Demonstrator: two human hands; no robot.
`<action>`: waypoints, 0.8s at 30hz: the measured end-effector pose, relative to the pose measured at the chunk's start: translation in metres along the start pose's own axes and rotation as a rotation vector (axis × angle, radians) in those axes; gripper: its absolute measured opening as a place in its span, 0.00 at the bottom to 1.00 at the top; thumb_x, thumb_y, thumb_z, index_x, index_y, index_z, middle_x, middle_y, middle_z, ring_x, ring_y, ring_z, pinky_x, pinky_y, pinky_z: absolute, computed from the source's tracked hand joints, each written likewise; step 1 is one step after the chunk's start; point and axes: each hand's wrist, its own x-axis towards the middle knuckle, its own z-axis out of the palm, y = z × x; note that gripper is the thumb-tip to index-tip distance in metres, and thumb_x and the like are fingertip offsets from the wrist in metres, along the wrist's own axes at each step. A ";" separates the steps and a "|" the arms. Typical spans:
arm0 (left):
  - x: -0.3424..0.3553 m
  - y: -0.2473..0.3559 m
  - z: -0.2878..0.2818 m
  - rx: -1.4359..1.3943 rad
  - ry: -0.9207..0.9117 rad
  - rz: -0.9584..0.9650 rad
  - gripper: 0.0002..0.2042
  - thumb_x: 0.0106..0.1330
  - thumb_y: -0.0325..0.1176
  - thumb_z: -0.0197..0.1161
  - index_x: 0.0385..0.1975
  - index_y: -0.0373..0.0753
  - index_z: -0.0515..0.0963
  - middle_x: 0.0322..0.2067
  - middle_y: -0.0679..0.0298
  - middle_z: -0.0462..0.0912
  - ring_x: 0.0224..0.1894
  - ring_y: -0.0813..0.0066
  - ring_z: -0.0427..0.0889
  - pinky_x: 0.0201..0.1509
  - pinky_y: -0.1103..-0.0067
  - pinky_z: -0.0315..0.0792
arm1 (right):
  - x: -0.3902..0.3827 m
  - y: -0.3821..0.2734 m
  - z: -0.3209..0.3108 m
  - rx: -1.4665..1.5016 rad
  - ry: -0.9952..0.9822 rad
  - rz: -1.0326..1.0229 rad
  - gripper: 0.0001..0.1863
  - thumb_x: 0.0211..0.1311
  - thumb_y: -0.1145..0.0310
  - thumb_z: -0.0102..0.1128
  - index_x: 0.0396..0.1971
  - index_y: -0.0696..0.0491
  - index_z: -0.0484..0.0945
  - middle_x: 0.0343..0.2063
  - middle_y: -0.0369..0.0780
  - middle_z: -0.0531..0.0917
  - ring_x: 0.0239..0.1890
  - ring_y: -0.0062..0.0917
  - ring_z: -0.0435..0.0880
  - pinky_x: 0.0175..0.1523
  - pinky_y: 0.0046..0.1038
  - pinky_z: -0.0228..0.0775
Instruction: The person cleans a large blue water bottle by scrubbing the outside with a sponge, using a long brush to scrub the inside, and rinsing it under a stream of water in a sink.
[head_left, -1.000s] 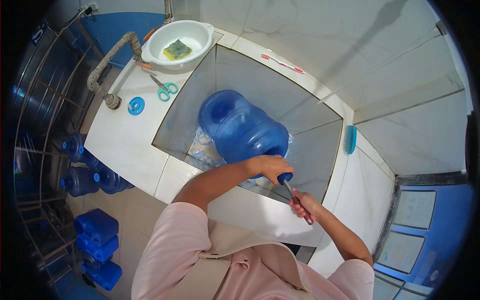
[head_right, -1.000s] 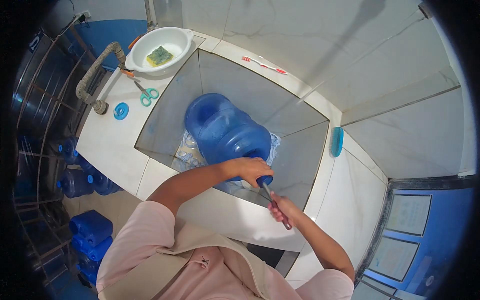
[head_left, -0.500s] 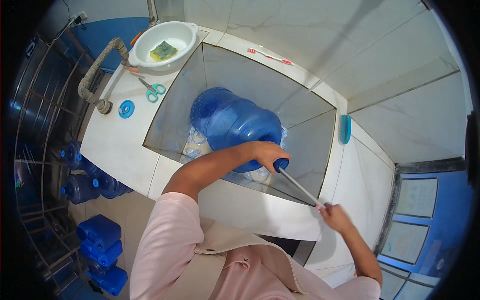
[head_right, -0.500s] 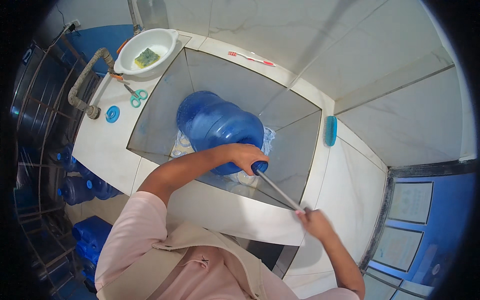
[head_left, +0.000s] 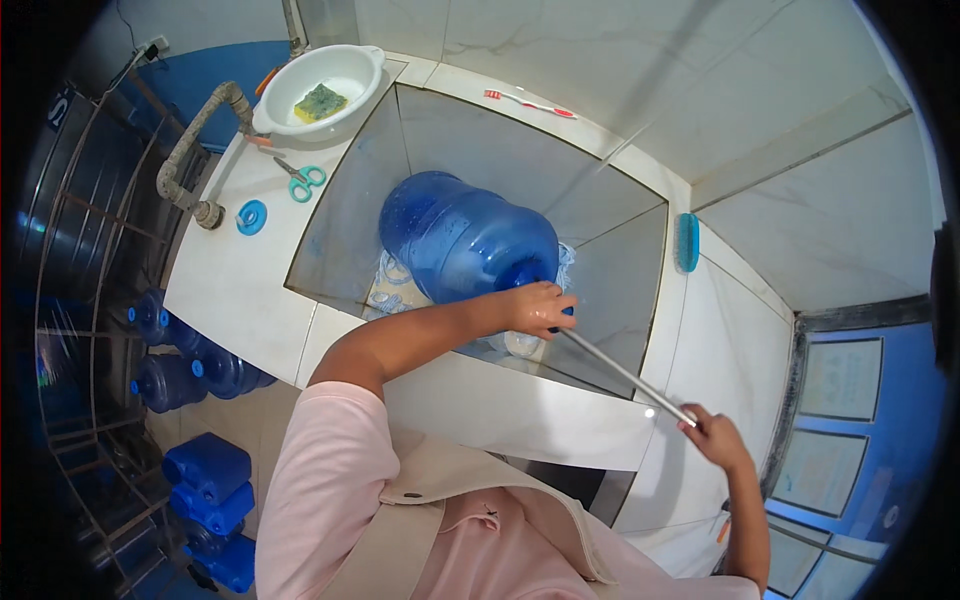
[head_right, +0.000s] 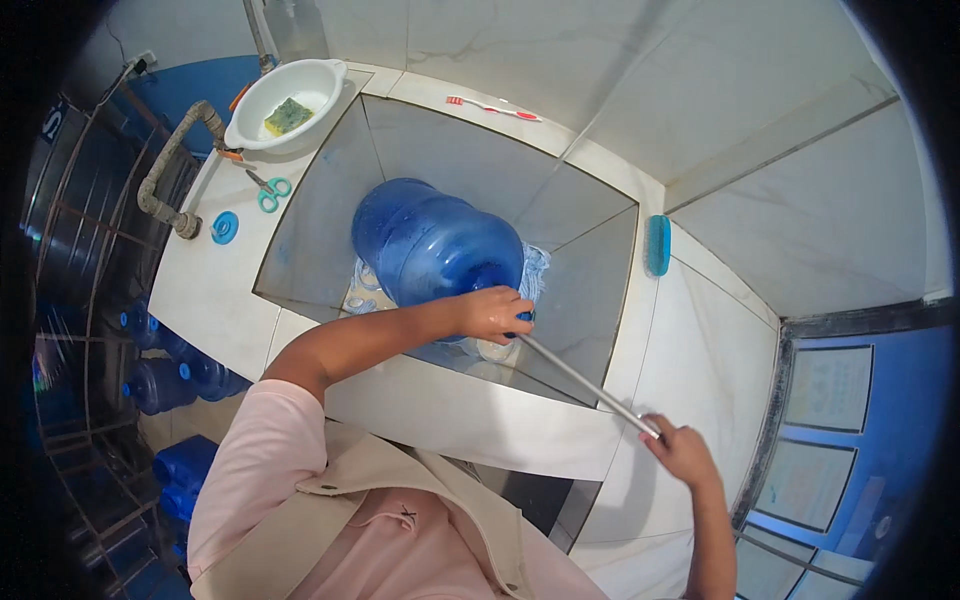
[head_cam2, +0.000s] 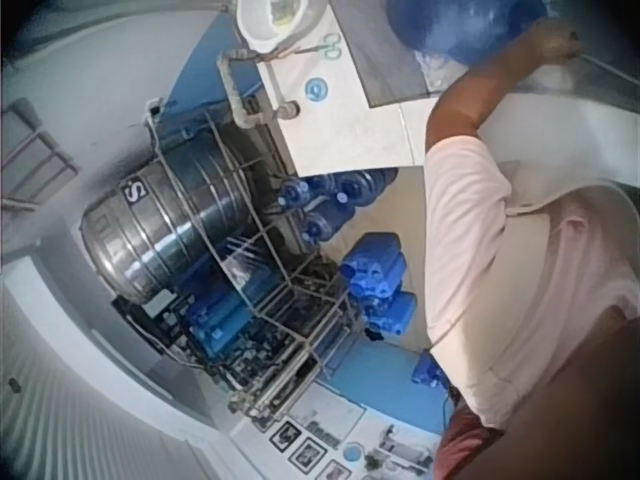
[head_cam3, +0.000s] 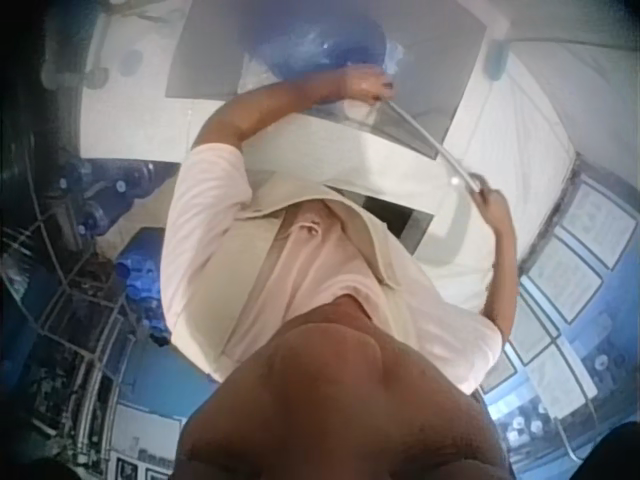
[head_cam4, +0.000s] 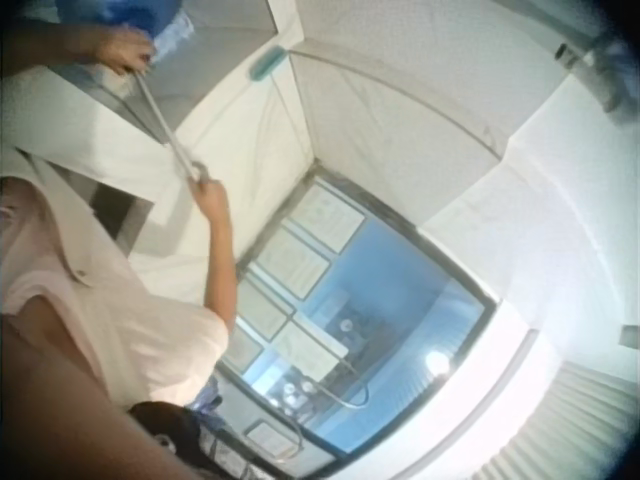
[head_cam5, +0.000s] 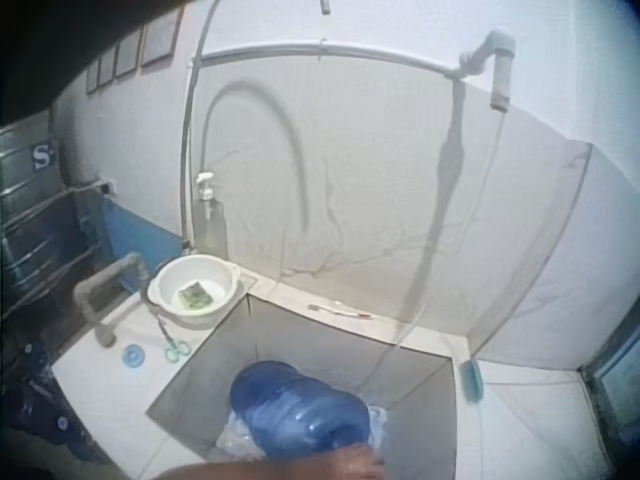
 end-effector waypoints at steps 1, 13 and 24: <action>0.003 -0.005 -0.005 -0.028 -0.018 0.009 0.20 0.45 0.37 0.70 0.39 0.43 0.72 0.39 0.59 0.69 0.39 0.60 0.74 0.44 0.68 0.70 | 0.006 0.001 -0.004 -0.049 -0.076 -0.012 0.16 0.58 0.61 0.55 0.41 0.57 0.74 0.17 0.50 0.77 0.23 0.44 0.78 0.30 0.39 0.69; 0.013 -0.011 -0.019 -0.285 0.033 0.014 0.25 0.46 0.33 0.67 0.47 0.40 0.70 0.38 0.57 0.72 0.39 0.56 0.74 0.44 0.66 0.68 | 0.094 -0.046 0.050 0.629 -0.260 0.216 0.25 0.63 0.43 0.45 0.29 0.54 0.71 0.09 0.33 0.67 0.09 0.25 0.66 0.15 0.28 0.58; 0.024 -0.003 -0.047 -0.263 -0.378 -0.106 0.25 0.45 0.33 0.66 0.46 0.37 0.69 0.39 0.57 0.75 0.45 0.57 0.73 0.46 0.65 0.67 | 0.079 -0.040 0.015 -0.443 0.503 -0.390 0.21 0.62 0.50 0.52 0.21 0.53 0.70 0.10 0.41 0.73 0.09 0.32 0.74 0.16 0.33 0.64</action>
